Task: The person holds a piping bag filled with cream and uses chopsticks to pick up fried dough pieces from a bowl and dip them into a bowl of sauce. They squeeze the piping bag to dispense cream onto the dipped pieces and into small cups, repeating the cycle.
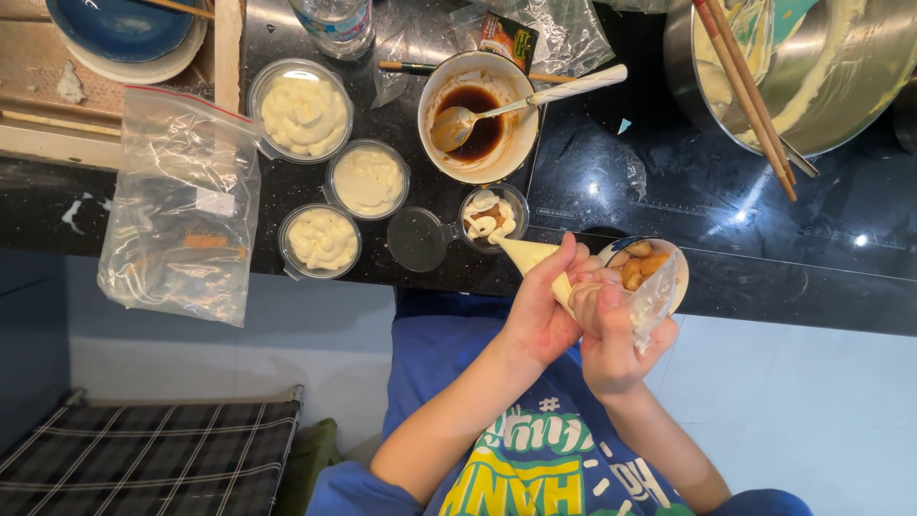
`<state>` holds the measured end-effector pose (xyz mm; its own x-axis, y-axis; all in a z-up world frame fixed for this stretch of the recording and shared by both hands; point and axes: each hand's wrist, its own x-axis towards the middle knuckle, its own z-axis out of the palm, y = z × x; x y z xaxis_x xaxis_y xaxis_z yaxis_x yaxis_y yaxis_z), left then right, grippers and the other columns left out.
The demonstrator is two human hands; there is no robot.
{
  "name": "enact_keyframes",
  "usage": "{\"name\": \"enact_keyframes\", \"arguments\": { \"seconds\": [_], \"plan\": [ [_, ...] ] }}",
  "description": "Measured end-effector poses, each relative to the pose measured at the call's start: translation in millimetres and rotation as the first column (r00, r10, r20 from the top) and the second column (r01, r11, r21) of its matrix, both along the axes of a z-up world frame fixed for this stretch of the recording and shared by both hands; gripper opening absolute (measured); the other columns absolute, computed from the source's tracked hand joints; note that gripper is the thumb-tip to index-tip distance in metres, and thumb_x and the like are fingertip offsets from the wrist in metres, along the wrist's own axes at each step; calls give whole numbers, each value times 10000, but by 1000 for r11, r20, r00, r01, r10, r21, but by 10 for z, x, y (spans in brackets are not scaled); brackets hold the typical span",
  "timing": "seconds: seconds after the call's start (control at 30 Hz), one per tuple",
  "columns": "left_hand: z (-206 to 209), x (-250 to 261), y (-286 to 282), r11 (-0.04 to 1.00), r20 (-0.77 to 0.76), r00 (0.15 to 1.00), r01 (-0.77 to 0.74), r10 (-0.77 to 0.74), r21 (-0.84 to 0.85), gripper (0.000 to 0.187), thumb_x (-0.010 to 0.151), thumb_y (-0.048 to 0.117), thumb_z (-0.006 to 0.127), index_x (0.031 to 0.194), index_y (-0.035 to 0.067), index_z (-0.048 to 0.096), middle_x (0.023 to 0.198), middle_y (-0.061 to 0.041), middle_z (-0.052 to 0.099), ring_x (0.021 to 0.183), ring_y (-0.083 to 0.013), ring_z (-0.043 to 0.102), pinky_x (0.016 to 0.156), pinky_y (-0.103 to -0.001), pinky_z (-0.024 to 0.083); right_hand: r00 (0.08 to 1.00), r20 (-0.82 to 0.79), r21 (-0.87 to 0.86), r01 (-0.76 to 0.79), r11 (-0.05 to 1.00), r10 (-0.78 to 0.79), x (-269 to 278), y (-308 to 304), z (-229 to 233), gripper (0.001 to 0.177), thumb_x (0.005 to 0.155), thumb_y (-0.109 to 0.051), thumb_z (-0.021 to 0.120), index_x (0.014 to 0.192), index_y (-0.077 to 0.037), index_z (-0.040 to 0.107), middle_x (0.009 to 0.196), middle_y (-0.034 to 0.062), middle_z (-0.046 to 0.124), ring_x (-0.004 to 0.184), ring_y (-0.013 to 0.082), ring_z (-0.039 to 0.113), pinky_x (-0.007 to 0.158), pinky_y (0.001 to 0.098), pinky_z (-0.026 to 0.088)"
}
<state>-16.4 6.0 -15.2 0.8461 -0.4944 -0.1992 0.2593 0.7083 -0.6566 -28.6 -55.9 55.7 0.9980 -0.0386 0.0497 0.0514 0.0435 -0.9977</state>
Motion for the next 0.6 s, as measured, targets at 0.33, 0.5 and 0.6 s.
{"name": "enact_keyframes", "arguments": {
  "seconds": [0.33, 0.5, 0.6],
  "plan": [
    [-37, 128, 81, 1000, 7, 1000, 16, -17, 9, 389, 1139, 301, 537, 813, 129, 414, 777, -4, 438, 826, -136, 489, 858, -294, 483, 993, 122, -63, 4, 998, 3, 104, 114, -75, 318, 1057, 3, 499, 742, -40, 500, 623, 3, 489, 578, 79, 440, 897, 325, 495],
    [-68, 184, 71, 999, 44, 999, 20, -19, -30, 398, 1146, 299, 533, 807, 127, 414, 770, -3, 433, 829, -137, 476, 863, -291, 478, 986, 166, -151, 23, 988, 2, 174, 134, -71, 296, 1050, -10, 508, 754, -17, 519, 666, 15, 504, 650, 115, 465, 933, 339, 506],
    [-81, 212, 82, 998, 56, 998, 18, -14, -63, 406, 1150, 298, 532, 803, 128, 410, 772, -2, 433, 831, -137, 474, 860, -289, 474, 989, 150, -168, 13, 986, 13, 180, 123, -90, 319, 1054, -18, 510, 735, -23, 513, 655, 8, 506, 638, 108, 471, 911, 334, 512]
  ]
}}
